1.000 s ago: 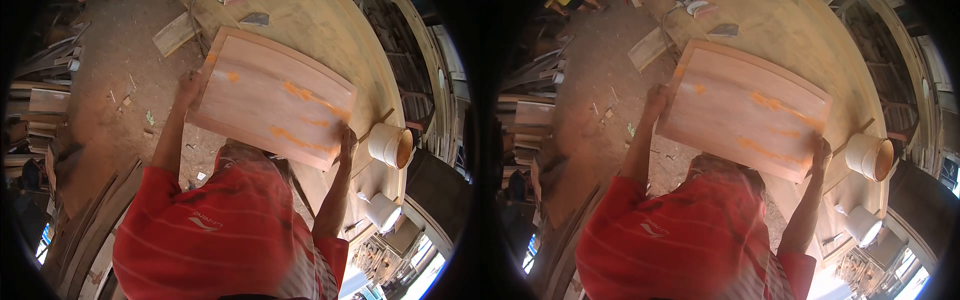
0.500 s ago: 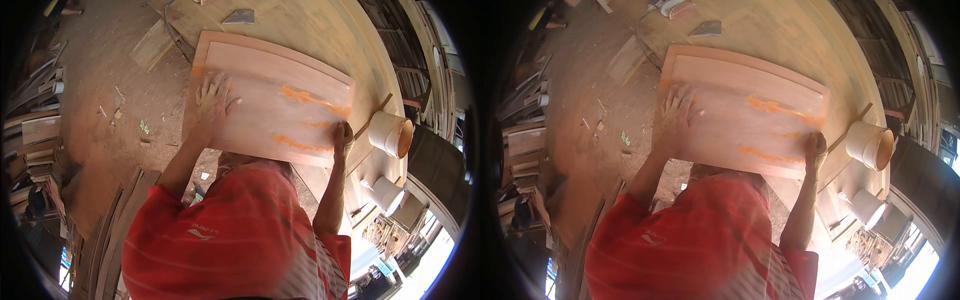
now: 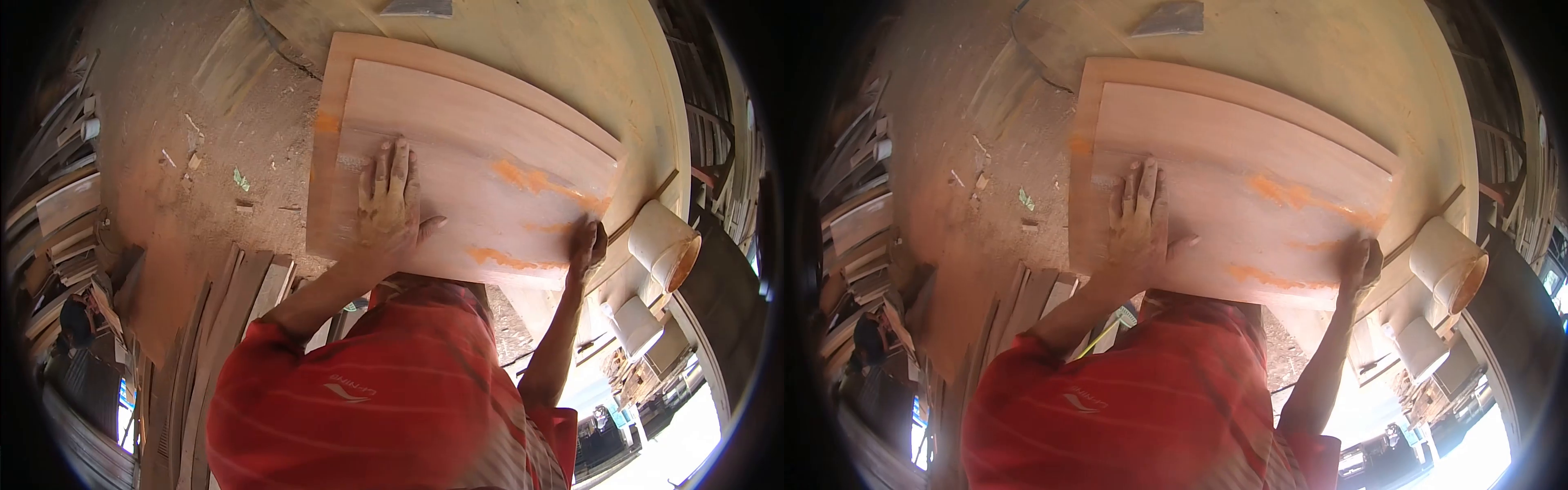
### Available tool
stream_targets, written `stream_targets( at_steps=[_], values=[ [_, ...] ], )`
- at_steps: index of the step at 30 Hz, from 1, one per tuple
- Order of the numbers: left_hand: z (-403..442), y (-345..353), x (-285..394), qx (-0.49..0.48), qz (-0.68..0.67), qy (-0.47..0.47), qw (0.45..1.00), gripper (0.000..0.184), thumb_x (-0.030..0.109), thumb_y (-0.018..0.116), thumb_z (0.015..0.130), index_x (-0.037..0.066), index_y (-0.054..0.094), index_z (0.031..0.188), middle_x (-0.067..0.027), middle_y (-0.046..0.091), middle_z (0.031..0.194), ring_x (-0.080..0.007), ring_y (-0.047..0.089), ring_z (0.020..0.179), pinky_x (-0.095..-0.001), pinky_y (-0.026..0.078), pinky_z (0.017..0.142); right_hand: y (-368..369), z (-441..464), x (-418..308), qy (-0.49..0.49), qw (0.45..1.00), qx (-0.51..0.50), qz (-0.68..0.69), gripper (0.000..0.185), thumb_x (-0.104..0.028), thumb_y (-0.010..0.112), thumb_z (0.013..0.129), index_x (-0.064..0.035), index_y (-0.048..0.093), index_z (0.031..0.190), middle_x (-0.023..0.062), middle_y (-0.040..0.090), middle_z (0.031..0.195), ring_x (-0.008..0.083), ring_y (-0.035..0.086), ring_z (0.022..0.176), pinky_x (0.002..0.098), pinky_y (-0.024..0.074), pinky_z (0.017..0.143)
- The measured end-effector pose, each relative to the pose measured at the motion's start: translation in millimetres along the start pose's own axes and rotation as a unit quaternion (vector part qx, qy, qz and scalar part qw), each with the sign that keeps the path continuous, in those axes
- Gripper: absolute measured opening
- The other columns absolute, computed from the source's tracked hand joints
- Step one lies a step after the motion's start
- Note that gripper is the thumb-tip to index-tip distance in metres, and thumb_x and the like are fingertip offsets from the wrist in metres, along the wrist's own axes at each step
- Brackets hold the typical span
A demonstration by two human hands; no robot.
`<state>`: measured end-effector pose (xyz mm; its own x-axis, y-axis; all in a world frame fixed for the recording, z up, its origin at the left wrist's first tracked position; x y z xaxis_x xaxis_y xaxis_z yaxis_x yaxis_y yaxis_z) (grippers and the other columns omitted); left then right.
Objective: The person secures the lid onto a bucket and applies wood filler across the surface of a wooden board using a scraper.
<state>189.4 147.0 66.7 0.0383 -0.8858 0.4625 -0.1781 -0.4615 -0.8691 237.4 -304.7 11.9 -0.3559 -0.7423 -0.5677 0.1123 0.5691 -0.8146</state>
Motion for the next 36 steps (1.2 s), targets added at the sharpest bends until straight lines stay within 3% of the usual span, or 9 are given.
stream_targets(
  at_steps=[3,12,13,16,21,26,29,33,36],
  values=[
    [1,-6,7,-0.02,0.004,0.013,1.0,0.1,0.057,0.069,0.088,-0.013,0.037,0.152,-0.0292,0.025,0.165,-0.0473,0.025,0.153,-0.0635,0.024,0.12,5,-1,5,-0.008,0.998,0.047,0.032,0.059,-0.044,0.063,0.104,0.0073,0.064,0.132,0.0134,0.068,0.12,0.0215,0.06,0.107,0.0363,0.0486,0.097],
    [-2,-12,23,-0.071,-0.082,0.016,0.994,0.094,0.047,0.075,0.086,-0.015,0.041,0.148,-0.0307,0.028,0.162,-0.0471,0.025,0.152,-0.0629,0.023,0.121,4,1,10,0.018,0.999,0.044,0.027,0.064,-0.051,0.061,0.104,0.0057,0.064,0.132,0.0167,0.065,0.124,0.0261,0.06,0.11,0.0394,0.0481,0.099],
    [-1,-12,23,-0.068,-0.083,0.016,0.994,0.093,0.046,0.076,0.086,-0.016,0.042,0.147,-0.0312,0.028,0.161,-0.0477,0.026,0.152,-0.0628,0.023,0.121,9,0,6,-0.044,0.995,0.093,-0.002,0.063,-0.056,0.058,0.103,0.0041,0.069,0.117,0.0142,0.068,0.106,0.0256,0.063,0.097,0.0395,0.0518,0.086],
    [-2,-14,26,-0.052,-0.078,0.017,0.995,0.091,0.044,0.077,0.085,-0.015,0.043,0.146,-0.0307,0.03,0.161,-0.0471,0.028,0.151,-0.0623,0.024,0.121,5,0,5,0.002,0.998,0.053,0.016,0.064,-0.052,0.06,0.104,0.0058,0.064,0.132,0.017,0.065,0.124,0.0267,0.06,0.112,0.04,0.0475,0.1],
    [-6,-3,13,-0.012,-0.062,0.012,0.998,0.083,0.039,0.078,0.086,-0.007,0.046,0.148,-0.0264,0.036,0.158,-0.0429,0.036,0.147,-0.0594,0.027,0.119,8,1,15,-0.008,0.997,0.047,0.053,0.06,-0.05,0.062,0.103,0.0056,0.065,0.127,0.0154,0.067,0.117,0.0255,0.061,0.107,0.0387,0.049,0.096],
    [-13,-31,-24,0.156,-0.1,-0.173,0.967,0.073,0.028,0.074,0.092,-0.002,0.044,0.151,-0.025,0.046,0.151,-0.0445,0.043,0.14,-0.0529,0.032,0.118,8,1,10,0.008,0.997,0.016,0.075,0.055,-0.044,0.067,0.101,0.0058,0.065,0.123,0.0142,0.07,0.113,0.0248,0.063,0.103,0.0382,0.0517,0.092],
    [-25,-24,-60,0.221,-0.049,-0.238,0.945,0.075,0.028,0.075,0.092,-0.004,0.042,0.152,-0.0255,0.057,0.14,-0.0416,0.054,0.133,-0.0488,0.043,0.111,10,6,9,-0.002,0.997,0.028,0.075,0.058,-0.041,0.071,0.098,0.0089,0.064,0.127,0.0227,0.068,0.125,0.0298,0.064,0.114,0.0416,0.0512,0.1],
    [-32,-28,-92,0.145,-0.259,-0.33,0.896,0.073,0.029,0.075,0.093,-0.006,0.045,0.15,-0.0239,0.067,0.126,-0.0352,0.066,0.119,-0.0433,0.052,0.1,-10,-6,52,-0.081,0.996,0.02,0.04,0.063,-0.039,0.066,0.102,0.0115,0.056,0.138,0.0274,0.063,0.135,0.0344,0.062,0.124,0.0424,0.0491,0.105],
    [-21,-34,-106,0.063,-0.324,-0.311,0.891,0.064,0.033,0.075,0.09,-0.006,0.057,0.138,-0.0238,0.07,0.12,-0.0337,0.07,0.11,-0.0413,0.054,0.093,-42,-47,43,0.034,0.993,0.098,-0.055,0.061,-0.039,0.062,0.103,0.0113,0.058,0.136,0.0285,0.064,0.135,0.0383,0.063,0.124,0.0438,0.0489,0.106]
  ],
)
Point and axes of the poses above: each hand's wrist, its own z-axis towards the middle knuckle, its own y-axis out of the palm, x = y × z, the point moved 1 cm from there along z, towards the middle knuckle
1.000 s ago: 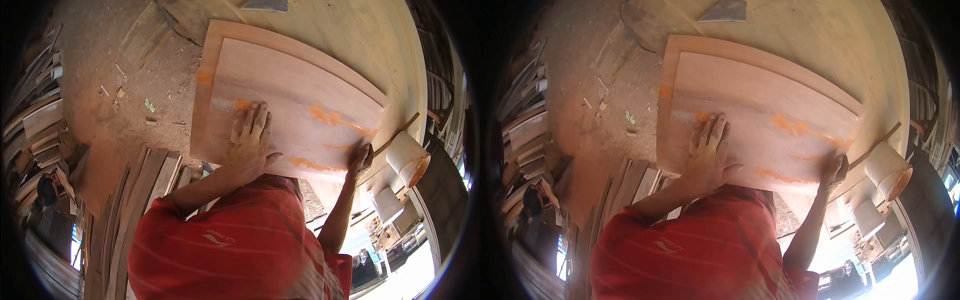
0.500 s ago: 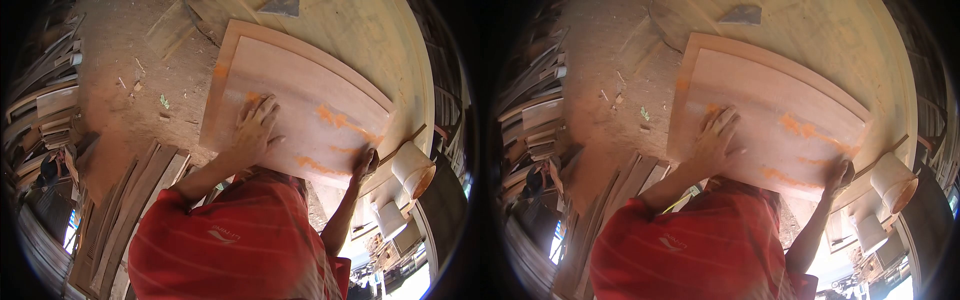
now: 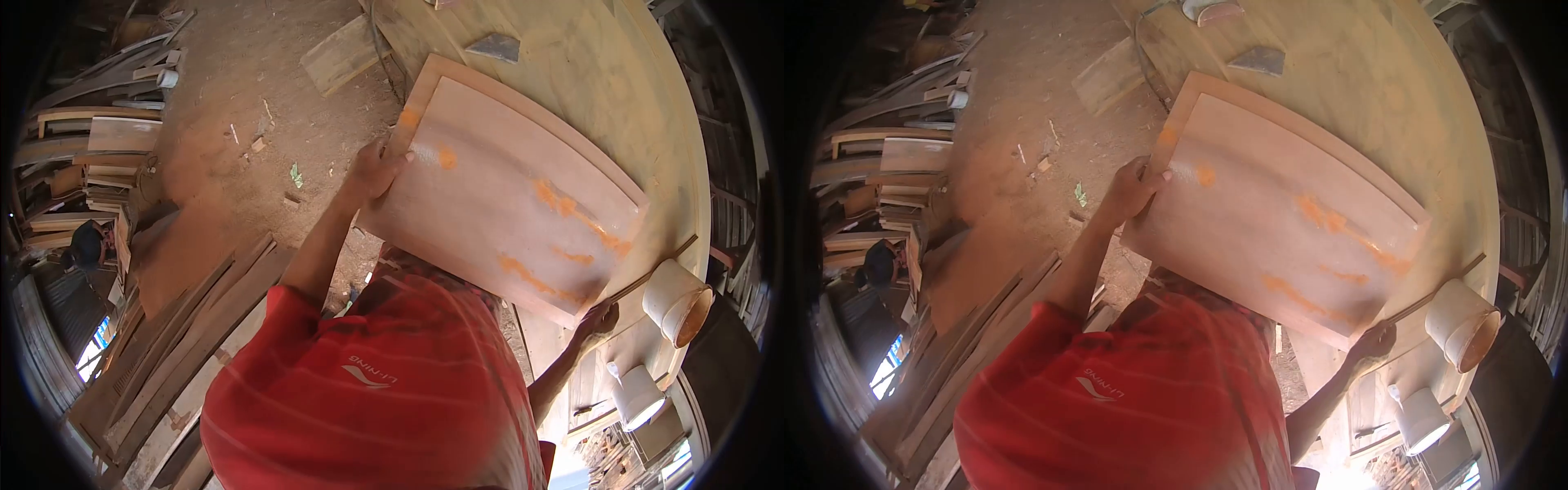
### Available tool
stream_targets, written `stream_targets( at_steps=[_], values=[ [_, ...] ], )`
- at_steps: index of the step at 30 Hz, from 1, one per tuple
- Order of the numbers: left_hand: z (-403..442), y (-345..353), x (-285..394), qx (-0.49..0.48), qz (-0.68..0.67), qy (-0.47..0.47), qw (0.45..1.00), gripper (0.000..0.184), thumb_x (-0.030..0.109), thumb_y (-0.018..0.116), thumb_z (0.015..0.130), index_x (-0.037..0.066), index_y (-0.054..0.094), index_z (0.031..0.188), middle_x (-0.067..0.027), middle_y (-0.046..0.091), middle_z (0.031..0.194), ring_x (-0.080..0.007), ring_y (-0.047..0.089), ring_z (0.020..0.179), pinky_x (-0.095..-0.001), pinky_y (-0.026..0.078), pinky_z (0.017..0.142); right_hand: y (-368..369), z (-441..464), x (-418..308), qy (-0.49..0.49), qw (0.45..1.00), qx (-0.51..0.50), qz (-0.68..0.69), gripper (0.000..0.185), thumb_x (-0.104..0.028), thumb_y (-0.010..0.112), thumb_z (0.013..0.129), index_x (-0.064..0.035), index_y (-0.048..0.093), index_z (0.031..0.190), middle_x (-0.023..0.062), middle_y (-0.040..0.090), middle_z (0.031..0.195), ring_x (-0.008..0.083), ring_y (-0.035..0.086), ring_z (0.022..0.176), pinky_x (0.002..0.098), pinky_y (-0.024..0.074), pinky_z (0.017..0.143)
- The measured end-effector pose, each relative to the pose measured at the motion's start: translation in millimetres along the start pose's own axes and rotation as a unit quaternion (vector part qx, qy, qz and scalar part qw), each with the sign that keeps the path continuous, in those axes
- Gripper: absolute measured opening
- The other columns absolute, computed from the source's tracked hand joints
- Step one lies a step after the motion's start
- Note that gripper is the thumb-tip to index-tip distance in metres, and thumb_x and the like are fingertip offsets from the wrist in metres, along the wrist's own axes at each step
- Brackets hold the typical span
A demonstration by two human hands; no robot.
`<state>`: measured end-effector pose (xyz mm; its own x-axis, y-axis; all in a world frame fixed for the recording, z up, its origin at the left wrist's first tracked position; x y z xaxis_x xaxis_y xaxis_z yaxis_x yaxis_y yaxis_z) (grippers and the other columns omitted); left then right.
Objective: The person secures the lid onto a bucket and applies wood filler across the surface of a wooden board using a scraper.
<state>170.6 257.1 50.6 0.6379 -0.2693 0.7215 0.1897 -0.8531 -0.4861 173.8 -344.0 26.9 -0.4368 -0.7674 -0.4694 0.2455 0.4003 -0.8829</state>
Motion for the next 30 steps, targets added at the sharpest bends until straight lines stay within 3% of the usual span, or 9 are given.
stream_targets(
  at_steps=[6,8,9,11,12,17,21,26,30],
  values=[
    [42,-9,-25,-0.164,-0.108,0.046,0.979,0.053,0.041,0.075,0.093,-0.004,0.067,0.119,-0.0187,0.074,0.107,-0.0259,0.072,0.1,-0.0357,0.055,0.088,-17,-174,40,0.169,0.976,0.109,-0.079,0.05,-0.039,0.056,0.103,0.0083,0.069,0.117,0.0247,0.069,0.112,0.0369,0.066,0.097,0.0469,0.0529,0.089],
    [38,-18,-23,-0.228,-0.112,0.012,0.967,0.051,0.042,0.073,0.096,-0.002,0.067,0.12,-0.02,0.074,0.107,-0.027,0.072,0.102,-0.0378,0.055,0.09,4,-255,30,0.173,0.966,0.071,-0.177,0.041,-0.033,0.056,0.104,0.0041,0.068,0.115,0.0221,0.068,0.105,0.0314,0.067,0.084,0.0418,0.0547,0.067],
    [50,-20,-20,-0.24,-0.121,0.016,0.963,0.051,0.042,0.073,0.096,-0.002,0.067,0.12,-0.02,0.074,0.107,-0.027,0.072,0.102,-0.0378,0.055,0.09,21,-284,20,0.407,0.91,-0.066,-0.027,0.035,-0.032,0.059,0.103,-0.0011,0.07,0.115,0.0168,0.069,0.101,0.0244,0.068,0.075,0.0361,0.0527,0.059],
    [51,-23,-20,-0.288,-0.097,0.026,0.952,0.044,0.033,0.071,0.099,-0.002,0.067,0.125,-0.013,0.074,0.111,-0.0194,0.069,0.105,-0.0348,0.053,0.094,40,-346,-32,0.373,0.883,-0.274,0.071,0.033,-0.029,0.067,0.098,-0.0032,0.071,0.117,0.0073,0.072,0.086,0.021,0.07,0.072,0.0344,0.0537,0.059],
    [53,-22,-23,-0.304,-0.105,0.02,0.947,0.044,0.033,0.071,0.099,-0.002,0.067,0.125,-0.013,0.074,0.111,-0.0194,0.069,0.105,-0.0348,0.053,0.094,63,-390,74,0.198,0.88,-0.431,-0.008,0.033,-0.025,0.067,0.097,-0.0029,0.071,0.121,0.0114,0.076,0.092,0.0237,0.071,0.073,0.0361,0.0559,0.062],
    [59,-12,-40,-0.347,-0.106,0.112,0.925,0.041,0.033,0.068,0.101,-0.001,0.067,0.125,-0.015,0.075,0.114,-0.0221,0.07,0.109,-0.0366,0.053,0.095,56,-387,-85,0.169,0.874,-0.439,-0.122,0.032,-0.024,0.064,0.098,-0.0028,0.071,0.122,0.0157,0.075,0.103,0.0279,0.072,0.08,0.0379,0.0571,0.069],
    [63,-13,-37,-0.361,-0.126,0.065,0.922,0.038,0.031,0.067,0.102,0.0,0.066,0.124,-0.0177,0.074,0.109,-0.0272,0.071,0.105,-0.0387,0.056,0.091,62,-367,-145,0.142,0.885,-0.422,-0.133,0.032,-0.023,0.062,0.099,-0.0028,0.071,0.122,0.0192,0.075,0.111,0.0312,0.073,0.086,0.0394,0.058,0.075],
    [62,-1,-63,-0.299,-0.054,0.282,0.91,0.031,0.027,0.066,0.102,0.003,0.066,0.123,-0.0243,0.07,0.105,-0.0404,0.07,0.095,-0.0442,0.058,0.082,77,-355,-172,0.163,0.898,-0.408,-0.026,0.035,-0.026,0.054,0.102,-0.0031,0.071,0.122,0.0266,0.068,0.126,0.0393,0.07,0.106,0.0436,0.0562,0.089],
    [61,-6,-49,-0.319,-0.144,0.165,0.922,0.028,0.024,0.064,0.104,0.011,0.065,0.129,-0.0237,0.066,0.118,-0.043,0.068,0.095,-0.0456,0.057,0.084,83,-335,-209,0.097,0.887,-0.445,-0.079,0.04,-0.029,0.051,0.103,-0.0007,0.067,0.127,0.0281,0.065,0.132,0.042,0.066,0.118,0.0453,0.0536,0.097]
  ],
)
Point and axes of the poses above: each hand's wrist, its own z-axis towards the middle knuckle, its own y-axis out of the palm, x = y × z, the point moved 1 cm from there along z, towards the middle knuckle
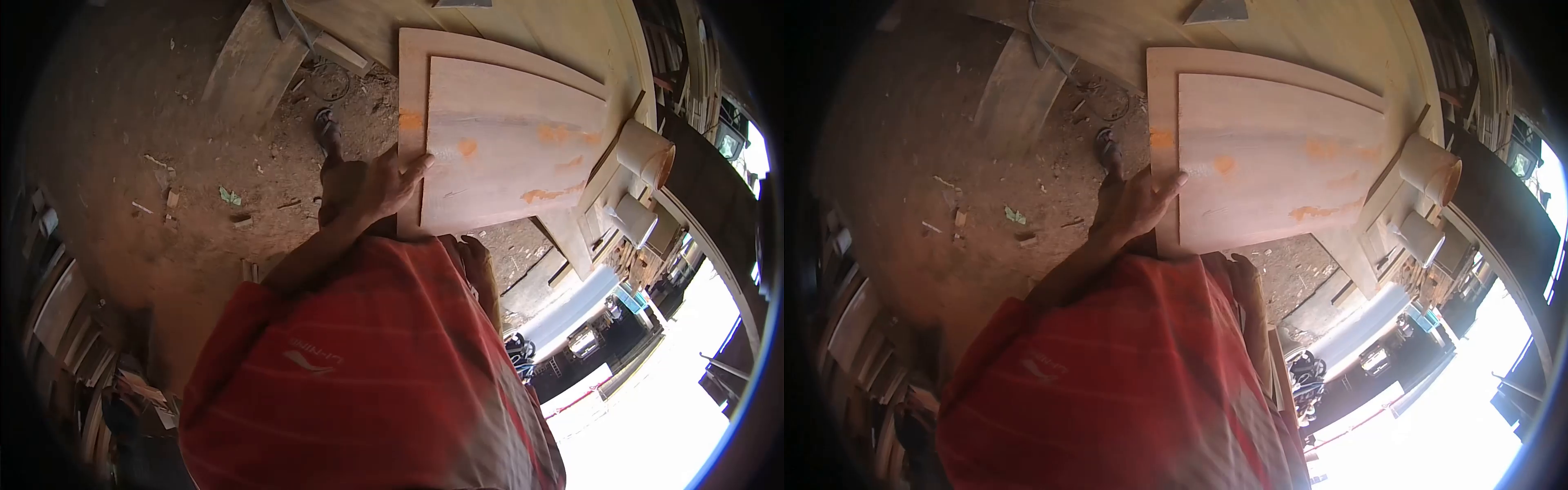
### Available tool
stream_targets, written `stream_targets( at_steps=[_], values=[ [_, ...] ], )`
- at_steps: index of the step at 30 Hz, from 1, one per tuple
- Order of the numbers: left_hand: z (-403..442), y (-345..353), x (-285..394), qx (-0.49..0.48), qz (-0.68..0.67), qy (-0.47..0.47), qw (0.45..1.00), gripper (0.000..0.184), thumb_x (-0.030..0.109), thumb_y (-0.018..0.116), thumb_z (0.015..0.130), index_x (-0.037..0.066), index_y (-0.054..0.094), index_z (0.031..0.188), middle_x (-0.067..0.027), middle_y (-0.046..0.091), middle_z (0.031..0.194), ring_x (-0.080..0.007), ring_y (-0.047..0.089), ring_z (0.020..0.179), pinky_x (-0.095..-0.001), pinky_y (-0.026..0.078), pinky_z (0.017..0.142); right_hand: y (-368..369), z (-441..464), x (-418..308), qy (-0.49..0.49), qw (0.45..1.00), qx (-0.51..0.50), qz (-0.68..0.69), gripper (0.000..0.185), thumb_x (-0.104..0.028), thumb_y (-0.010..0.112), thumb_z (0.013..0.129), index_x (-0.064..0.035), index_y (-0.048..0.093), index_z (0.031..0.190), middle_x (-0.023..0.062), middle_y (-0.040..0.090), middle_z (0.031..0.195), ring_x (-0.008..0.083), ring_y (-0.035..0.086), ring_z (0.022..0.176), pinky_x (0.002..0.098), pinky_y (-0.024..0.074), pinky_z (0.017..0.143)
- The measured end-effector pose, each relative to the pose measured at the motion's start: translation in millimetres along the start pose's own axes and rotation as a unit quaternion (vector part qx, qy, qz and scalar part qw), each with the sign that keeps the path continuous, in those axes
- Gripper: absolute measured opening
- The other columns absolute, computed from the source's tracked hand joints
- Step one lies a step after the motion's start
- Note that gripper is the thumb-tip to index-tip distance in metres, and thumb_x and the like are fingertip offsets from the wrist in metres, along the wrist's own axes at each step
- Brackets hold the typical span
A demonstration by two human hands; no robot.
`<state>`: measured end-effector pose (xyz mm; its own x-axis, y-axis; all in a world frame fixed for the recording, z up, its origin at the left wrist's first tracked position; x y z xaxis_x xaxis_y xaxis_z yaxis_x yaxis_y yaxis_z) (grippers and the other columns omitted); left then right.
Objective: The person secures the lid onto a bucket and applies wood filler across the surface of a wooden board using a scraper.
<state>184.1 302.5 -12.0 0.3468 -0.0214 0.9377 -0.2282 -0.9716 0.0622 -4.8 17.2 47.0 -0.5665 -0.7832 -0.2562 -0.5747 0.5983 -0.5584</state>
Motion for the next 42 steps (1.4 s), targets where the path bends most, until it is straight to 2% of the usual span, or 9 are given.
stream_targets(
  at_steps=[12,16,17,21,23,28,35,37,42],
  values=[
    [-19,17,51,0.092,0.019,-0.052,0.994,0.071,0.027,0.08,0.092,-0.003,0.045,0.146,-0.0212,0.065,0.129,-0.0315,0.063,0.123,-0.0431,0.05,0.102,-31,16,12,-0.058,0.996,-0.028,0.066,0.034,-0.027,0.059,0.101,0.0006,0.072,0.117,0.0267,0.071,0.115,0.0424,0.068,0.11,0.0452,0.0537,0.092],
    [-37,42,30,0.168,0.169,0.056,0.969,0.099,0.028,0.087,0.084,-0.002,0.028,0.158,-0.028,0.052,0.146,-0.0383,0.053,0.135,-0.0448,0.044,0.111,-63,37,25,-0.204,0.932,-0.207,-0.214,0.034,-0.028,0.059,0.101,-0.0011,0.073,0.117,0.0265,0.072,0.112,0.0412,0.07,0.104,0.0454,0.0548,0.087],
    [-43,49,32,0.184,0.199,0.024,0.962,0.11,0.03,0.09,0.08,-0.003,0.021,0.16,-0.0305,0.043,0.152,-0.0413,0.047,0.14,-0.0454,0.041,0.115,-87,19,0,-0.092,0.98,-0.166,-0.054,0.035,-0.03,0.06,0.102,-0.0028,0.074,0.117,0.0247,0.074,0.105,0.0385,0.073,0.099,0.0442,0.0558,0.084],
    [-49,77,54,0.195,0.29,-0.113,0.93,0.132,0.034,0.094,0.073,-0.005,0.007,0.163,-0.0364,0.028,0.161,-0.0461,0.035,0.149,-0.0458,0.036,0.12,-140,8,-28,-0.202,0.958,-0.197,0.055,0.042,-0.04,0.061,0.102,-0.001,0.076,0.1,0.017,0.074,0.087,0.0267,0.072,0.083,0.0409,0.0538,0.076],
    [-48,73,24,0.206,0.262,-0.098,0.938,0.124,0.027,0.091,0.077,-0.005,0.007,0.163,-0.0337,0.043,0.15,-0.0409,0.052,0.134,-0.0462,0.048,0.109,-147,10,-5,-0.15,0.969,-0.191,0.037,0.044,-0.042,0.061,0.102,-0.0009,0.076,0.103,0.0184,0.074,0.09,0.0279,0.072,0.085,0.0417,0.0539,0.076],
    [-46,79,21,0.183,0.226,-0.054,0.955,0.114,0.025,0.083,0.086,-0.001,0.006,0.165,-0.0294,0.024,0.165,-0.0395,0.039,0.146,-0.046,0.037,0.12,-166,4,85,-0.207,0.968,-0.103,0.1,0.038,-0.036,0.061,0.101,0.0005,0.073,0.103,0.02,0.074,0.091,0.0337,0.072,0.084,0.0433,0.0558,0.078],
    [-47,80,28,0.209,0.253,-0.027,0.944,0.106,0.027,0.079,0.091,-0.002,0.009,0.165,-0.0307,0.026,0.164,-0.0387,0.038,0.148,-0.0466,0.036,0.119,-216,-5,263,0.082,0.904,0.333,0.256,0.035,-0.031,0.061,0.103,0.0012,0.074,0.107,0.0142,0.078,0.094,0.018,0.074,0.086,0.0342,0.0591,0.076],
    [-43,94,44,0.209,0.284,-0.059,0.934,0.105,0.026,0.078,0.091,-0.003,0.01,0.165,-0.0307,0.03,0.162,-0.038,0.04,0.146,-0.0463,0.037,0.119,-243,14,348,0.079,0.853,0.459,0.237,0.036,-0.03,0.062,0.101,0.0012,0.073,0.115,0.0182,0.077,0.102,0.0264,0.073,0.092,0.0406,0.056,0.083],
    [-45,80,33,0.205,0.235,-0.058,0.948,0.082,0.024,0.082,0.088,-0.005,0.038,0.15,-0.019,0.062,0.131,-0.0255,0.064,0.116,-0.0381,0.053,0.099,-327,79,605,-0.006,0.715,0.626,-0.309,0.056,-0.036,0.051,0.108,-0.0147,0.041,0.159,0.0236,0.065,0.135,0.0402,0.066,0.117,0.0499,0.0555,0.094]
  ],
)
Point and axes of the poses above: each hand's wrist, its own z-axis towards the middle knuckle, its own y-axis out of the palm, x = y × z, the point moved 1 cm from there along z, towards the middle knuckle
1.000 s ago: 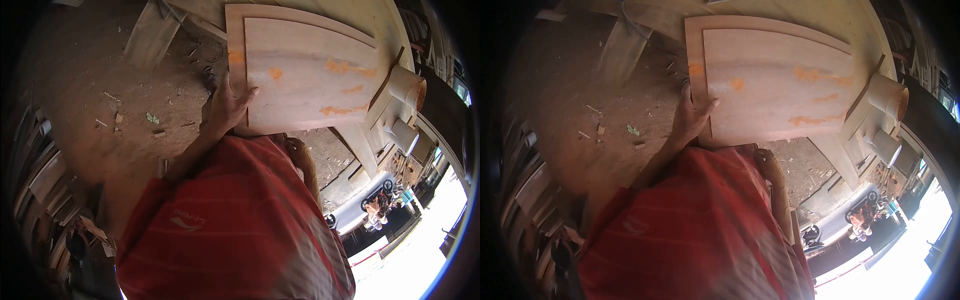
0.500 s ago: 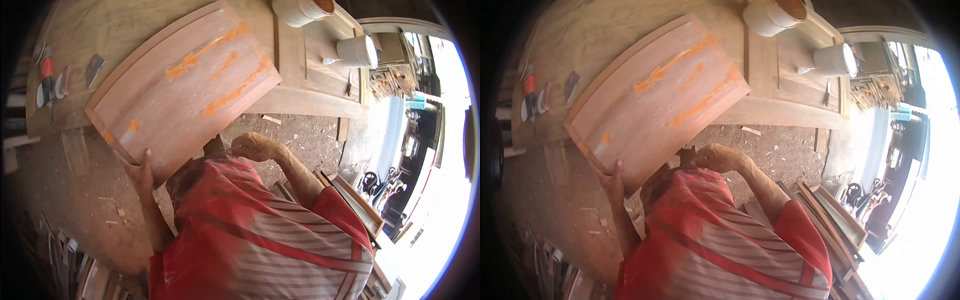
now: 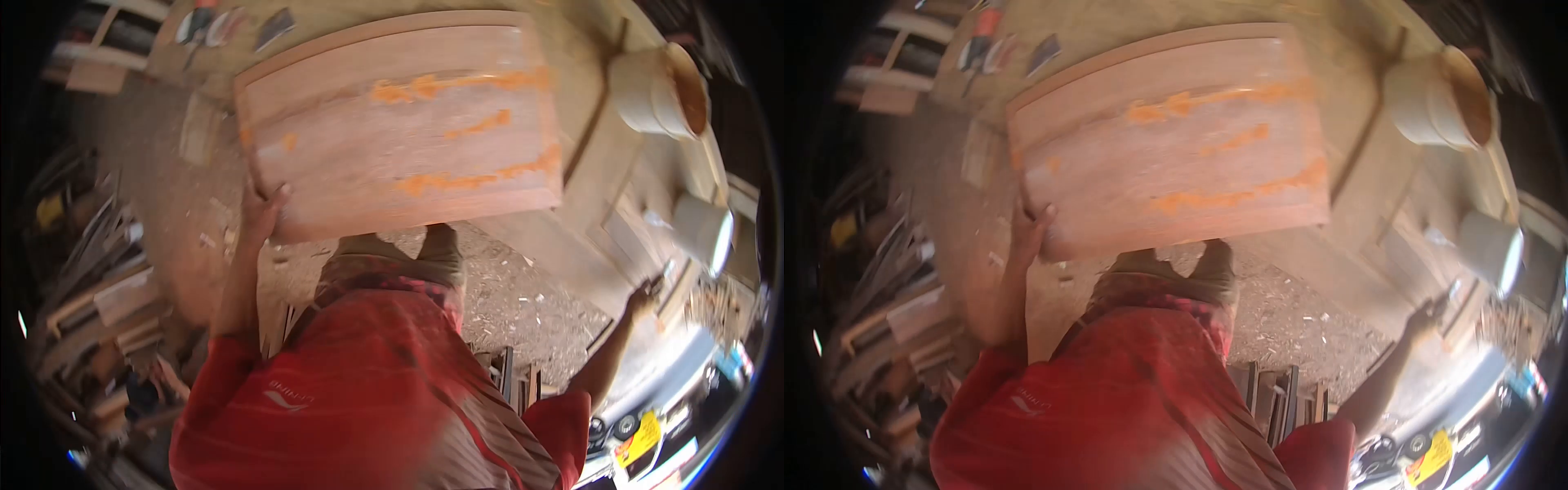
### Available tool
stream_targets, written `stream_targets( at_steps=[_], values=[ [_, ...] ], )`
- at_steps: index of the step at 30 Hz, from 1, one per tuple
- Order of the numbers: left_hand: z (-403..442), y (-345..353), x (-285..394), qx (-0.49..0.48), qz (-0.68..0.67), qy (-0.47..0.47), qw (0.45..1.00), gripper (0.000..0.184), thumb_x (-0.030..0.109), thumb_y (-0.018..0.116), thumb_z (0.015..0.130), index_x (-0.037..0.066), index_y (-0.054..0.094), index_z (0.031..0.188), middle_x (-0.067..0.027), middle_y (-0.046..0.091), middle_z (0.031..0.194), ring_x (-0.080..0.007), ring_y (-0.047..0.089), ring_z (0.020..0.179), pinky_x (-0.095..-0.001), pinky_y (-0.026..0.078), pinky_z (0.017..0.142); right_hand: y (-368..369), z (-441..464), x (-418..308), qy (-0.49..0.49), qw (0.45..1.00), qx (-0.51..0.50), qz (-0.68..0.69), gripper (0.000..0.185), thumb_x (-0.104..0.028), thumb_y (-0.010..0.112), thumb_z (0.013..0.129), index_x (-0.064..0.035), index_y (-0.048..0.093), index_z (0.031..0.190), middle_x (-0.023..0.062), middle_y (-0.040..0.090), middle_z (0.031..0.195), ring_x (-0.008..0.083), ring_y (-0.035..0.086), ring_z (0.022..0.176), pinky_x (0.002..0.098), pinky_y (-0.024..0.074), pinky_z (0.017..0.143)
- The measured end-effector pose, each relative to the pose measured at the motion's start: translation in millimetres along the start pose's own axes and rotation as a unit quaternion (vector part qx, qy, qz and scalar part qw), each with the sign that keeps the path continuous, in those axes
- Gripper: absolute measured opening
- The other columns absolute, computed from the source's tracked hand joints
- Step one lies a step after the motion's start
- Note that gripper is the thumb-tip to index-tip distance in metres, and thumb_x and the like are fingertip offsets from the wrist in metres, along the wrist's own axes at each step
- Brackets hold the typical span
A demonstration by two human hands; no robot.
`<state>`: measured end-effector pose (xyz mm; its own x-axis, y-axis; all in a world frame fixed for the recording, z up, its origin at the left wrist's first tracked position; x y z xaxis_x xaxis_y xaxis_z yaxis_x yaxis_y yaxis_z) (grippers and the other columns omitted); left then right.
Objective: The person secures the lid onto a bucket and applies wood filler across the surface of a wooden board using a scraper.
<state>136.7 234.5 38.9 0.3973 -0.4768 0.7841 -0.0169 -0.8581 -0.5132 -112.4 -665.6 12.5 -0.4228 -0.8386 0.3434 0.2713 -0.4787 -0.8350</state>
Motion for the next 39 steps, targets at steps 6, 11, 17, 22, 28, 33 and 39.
stream_targets(
  at_steps=[6,11,17,22,28,33,39],
  values=[
    [-3,-4,-10,0.066,0.059,-0.016,0.996,0.095,0.036,0.077,0.094,-0.004,0.023,0.161,-0.024,0.047,0.153,-0.029,0.047,0.14,-0.0371,0.038,0.117,110,-9,111,0.345,0.901,-0.255,0.059,0.069,-0.065,0.048,0.101,-0.0165,0.056,0.15,0.0242,0.068,0.132,0.0421,0.067,0.118,0.0528,0.0521,0.099],
    [-25,15,8,0.06,0.031,0.001,0.998,0.085,0.031,0.069,0.101,-0.004,0.02,0.162,-0.0216,0.044,0.156,-0.0279,0.044,0.143,-0.0371,0.035,0.119,114,-13,131,0.386,0.892,-0.228,0.053,0.061,-0.054,0.053,0.1,-0.0065,0.065,0.136,0.0237,0.073,0.117,0.0391,0.07,0.103,0.0527,0.0538,0.088],
    [-42,30,-25,0.058,-0.178,-0.094,0.978,0.077,0.027,0.068,0.102,-0.002,0.026,0.16,-0.0165,0.051,0.149,-0.0251,0.048,0.138,-0.0385,0.04,0.116,3,-31,-11,0.512,0.845,-0.102,0.113,0.051,-0.045,0.055,0.099,-0.0038,0.073,0.121,0.0214,0.074,0.107,0.0336,0.07,0.088,0.049,0.0556,0.077],
    [-30,10,-20,-0.13,-0.378,-0.213,0.892,0.06,0.025,0.065,0.104,0.001,0.039,0.152,-0.013,0.054,0.145,-0.0222,0.053,0.134,-0.0392,0.045,0.112,-171,-58,-308,0.341,0.869,-0.021,0.357,0.041,-0.027,0.06,0.104,0.0027,0.064,0.133,0.0151,0.073,0.106,0.0171,0.062,0.073,0.0306,0.0514,0.058],
    [22,-20,-48,-0.378,-0.348,-0.221,0.829,0.05,0.02,0.069,0.101,-0.002,0.05,0.142,-0.0118,0.06,0.136,-0.0217,0.059,0.126,-0.0395,0.049,0.107,-377,-102,-614,0.324,0.741,-0.189,0.558,0.042,-0.009,0.054,0.105,-0.0002,0.056,0.146,0.0094,0.069,0.107,0.0098,0.058,0.074,0.0248,0.0495,0.064],
    [39,-21,-51,-0.473,-0.367,-0.22,0.77,0.053,0.025,0.071,0.101,-0.001,0.051,0.143,-0.0115,0.062,0.135,-0.0207,0.058,0.127,-0.0392,0.049,0.106,-454,-105,-698,0.211,0.813,-0.252,0.48,0.049,0.004,0.062,0.09,-0.002,0.061,0.139,0.0203,0.068,0.111,0.0355,0.07,0.094,0.0426,0.0582,0.08],
    [52,-11,-80,-0.525,-0.339,-0.243,0.741,0.058,0.054,0.057,0.105,0.001,0.061,0.127,-0.0063,0.065,0.116,-0.0139,0.064,0.102,-0.0315,0.054,0.085,-465,-108,-747,0.181,0.829,-0.264,0.458,0.047,0.001,0.063,0.092,-0.0043,0.061,0.139,0.0192,0.065,0.106,0.0367,0.068,0.087,0.046,0.0564,0.073]
  ],
)
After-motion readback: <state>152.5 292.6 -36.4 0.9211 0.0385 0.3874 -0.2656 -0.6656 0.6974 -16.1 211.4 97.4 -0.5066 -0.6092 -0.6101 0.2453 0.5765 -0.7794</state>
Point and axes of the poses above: each hand's wrist, its own z-axis towards the middle knuckle, its own y-axis out of the palm, x = y × z, the point moved 1 cm from there along z, towards the middle knuckle
